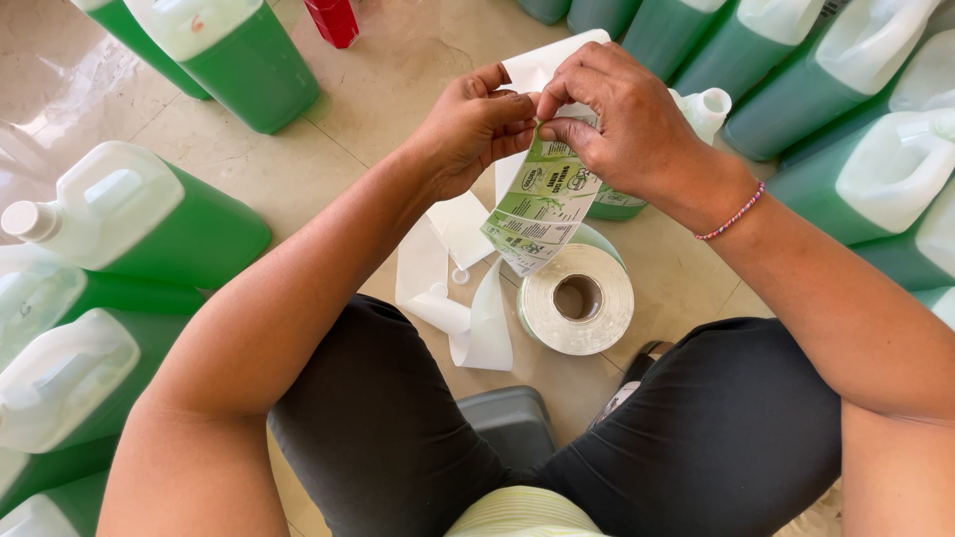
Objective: The person seals plastic jugs containing green liquid by hand, taking caps from a cardboard box and screwing them on. They then peel labels from a roll and apply them to the sides of the jugs.
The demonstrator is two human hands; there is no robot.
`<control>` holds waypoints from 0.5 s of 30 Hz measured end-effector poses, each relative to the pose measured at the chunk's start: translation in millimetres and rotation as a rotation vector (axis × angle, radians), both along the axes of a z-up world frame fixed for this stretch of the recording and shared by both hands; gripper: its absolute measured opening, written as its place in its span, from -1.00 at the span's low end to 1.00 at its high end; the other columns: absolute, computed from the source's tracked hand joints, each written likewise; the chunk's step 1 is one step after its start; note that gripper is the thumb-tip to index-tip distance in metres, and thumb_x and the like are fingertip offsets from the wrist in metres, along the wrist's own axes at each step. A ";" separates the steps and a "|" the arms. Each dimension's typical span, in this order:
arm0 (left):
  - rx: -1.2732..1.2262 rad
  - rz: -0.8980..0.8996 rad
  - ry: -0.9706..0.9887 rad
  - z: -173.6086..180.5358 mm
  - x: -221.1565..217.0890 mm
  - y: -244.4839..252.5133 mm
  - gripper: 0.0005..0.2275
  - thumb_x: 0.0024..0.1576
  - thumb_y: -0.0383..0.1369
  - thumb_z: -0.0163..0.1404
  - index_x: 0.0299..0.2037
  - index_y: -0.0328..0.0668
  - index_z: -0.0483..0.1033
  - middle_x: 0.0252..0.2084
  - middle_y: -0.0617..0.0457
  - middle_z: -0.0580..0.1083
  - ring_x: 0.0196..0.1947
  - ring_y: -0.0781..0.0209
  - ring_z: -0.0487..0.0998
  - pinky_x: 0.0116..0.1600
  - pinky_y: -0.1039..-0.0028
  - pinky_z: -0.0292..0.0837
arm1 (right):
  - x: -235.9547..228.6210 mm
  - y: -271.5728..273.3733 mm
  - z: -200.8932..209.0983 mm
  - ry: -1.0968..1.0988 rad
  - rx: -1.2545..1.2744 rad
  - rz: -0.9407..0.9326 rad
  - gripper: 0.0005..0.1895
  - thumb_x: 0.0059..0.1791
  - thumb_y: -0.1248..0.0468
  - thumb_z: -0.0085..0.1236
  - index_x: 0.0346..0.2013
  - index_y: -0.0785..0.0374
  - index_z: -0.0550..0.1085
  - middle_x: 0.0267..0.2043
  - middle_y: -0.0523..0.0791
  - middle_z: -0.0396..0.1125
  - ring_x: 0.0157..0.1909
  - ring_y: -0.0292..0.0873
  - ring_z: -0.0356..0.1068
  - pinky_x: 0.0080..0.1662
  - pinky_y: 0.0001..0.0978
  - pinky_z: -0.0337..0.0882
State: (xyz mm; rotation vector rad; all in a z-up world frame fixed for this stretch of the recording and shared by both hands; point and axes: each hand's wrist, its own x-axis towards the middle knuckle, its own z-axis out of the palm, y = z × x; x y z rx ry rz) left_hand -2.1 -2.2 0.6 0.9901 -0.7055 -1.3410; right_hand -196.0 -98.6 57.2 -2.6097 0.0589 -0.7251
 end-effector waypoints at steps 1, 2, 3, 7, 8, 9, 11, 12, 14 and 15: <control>0.003 0.001 0.003 0.1 0.0 -0.1 -0.75 0.22 -0.50 0.04 0.06 -0.40 0.34 -0.23 0.00 0.54 -0.30 0.38 0.59 -0.10 0.59 0.63 | 0.1 -0.2 -0.1 0.003 0.007 0.001 -0.77 -0.07 0.46 0.38 -0.20 0.29 0.49 -0.07 -0.08 0.36 0.05 0.00 0.34 0.10 -0.17 0.38; 0.006 0.002 0.005 0.0 0.1 -0.2 -0.74 0.21 -0.49 0.03 0.06 -0.39 0.34 -0.23 0.00 0.54 -0.30 0.38 0.59 -0.11 0.59 0.63 | 0.3 -0.3 -0.2 0.005 0.014 0.002 -0.77 -0.07 0.47 0.37 -0.21 0.30 0.48 -0.07 -0.08 0.37 0.05 0.00 0.34 0.10 -0.17 0.38; 0.006 0.002 0.002 -0.4 0.2 -0.3 -0.73 0.21 -0.49 0.04 0.08 -0.40 0.34 -0.23 0.00 0.53 -0.30 0.38 0.59 -0.10 0.59 0.64 | 0.4 -0.2 -0.2 0.004 0.007 0.005 -0.78 -0.07 0.48 0.36 -0.21 0.30 0.48 -0.07 -0.08 0.37 0.05 0.01 0.34 0.10 -0.17 0.38; 0.028 -0.001 -0.043 -4.1 5.8 -1.8 -0.68 0.19 -0.47 0.06 0.12 -0.39 0.34 -0.21 -0.01 0.55 -0.29 0.35 0.61 -0.11 0.56 0.64 | 1.3 2.5 0.2 0.014 0.016 0.014 -0.81 -0.05 0.47 0.33 -0.23 0.30 0.46 -0.08 -0.07 0.38 0.02 0.01 0.36 0.05 -0.17 0.38; 0.039 -0.003 -0.063 -6.5 8.2 -2.5 -0.67 0.18 -0.46 0.06 0.13 -0.39 0.34 -0.20 -0.01 0.56 -0.28 0.34 0.61 -0.11 0.54 0.64 | 0.9 4.0 0.3 0.020 0.026 0.016 -0.81 -0.04 0.46 0.33 -0.24 0.30 0.46 -0.09 -0.07 0.38 0.00 0.00 0.37 0.03 -0.17 0.38; 0.070 0.010 -0.067 -10.0 11.1 -3.4 -0.66 0.18 -0.47 0.07 0.13 -0.40 0.34 -0.20 -0.03 0.56 -0.27 0.31 0.63 -0.09 0.52 0.66 | 0.4 5.4 0.3 0.035 0.037 0.010 -0.82 -0.03 0.46 0.32 -0.23 0.30 0.46 -0.11 -0.06 0.38 -0.02 0.00 0.37 0.01 -0.17 0.38; 0.129 0.043 -0.079 -17.9 19.3 -5.4 -0.64 0.16 -0.48 0.09 0.14 -0.43 0.34 -0.19 -0.06 0.56 -0.23 0.24 0.66 -0.05 0.46 0.69 | 1.7 8.6 1.5 0.063 0.056 0.004 -0.83 -0.02 0.47 0.29 -0.20 0.30 0.45 -0.16 -0.06 0.38 -0.05 0.00 0.37 -0.02 -0.18 0.37; 0.171 0.045 -0.099 -22.0 23.8 -6.3 -0.63 0.15 -0.49 0.09 0.14 -0.46 0.34 -0.19 -0.08 0.57 -0.23 0.22 0.67 -0.04 0.44 0.69 | 2.2 10.6 2.6 0.060 0.047 0.002 -0.83 -0.02 0.45 0.30 -0.21 0.29 0.45 -0.18 -0.06 0.38 -0.08 0.00 0.37 -0.04 -0.18 0.37; 0.259 0.056 -0.137 -31.3 31.9 -5.7 -0.61 0.13 -0.51 0.10 0.14 -0.52 0.35 -0.18 -0.12 0.59 -0.23 0.16 0.69 -0.04 0.40 0.70 | 1.6 15.5 4.9 0.056 0.032 0.006 -0.82 -0.01 0.42 0.33 -0.21 0.28 0.46 -0.23 -0.07 0.40 -0.14 -0.01 0.37 -0.07 -0.17 0.35; 0.327 0.074 -0.166 -35.8 35.3 -6.0 -0.58 0.12 -0.52 0.12 0.16 -0.48 0.28 -0.16 -0.13 0.58 -0.21 0.15 0.69 -0.04 0.40 0.70 | 1.3 17.1 6.5 0.040 0.035 0.019 -0.82 -0.01 0.42 0.32 -0.20 0.28 0.46 -0.22 -0.07 0.41 -0.13 -0.01 0.38 -0.05 -0.18 0.36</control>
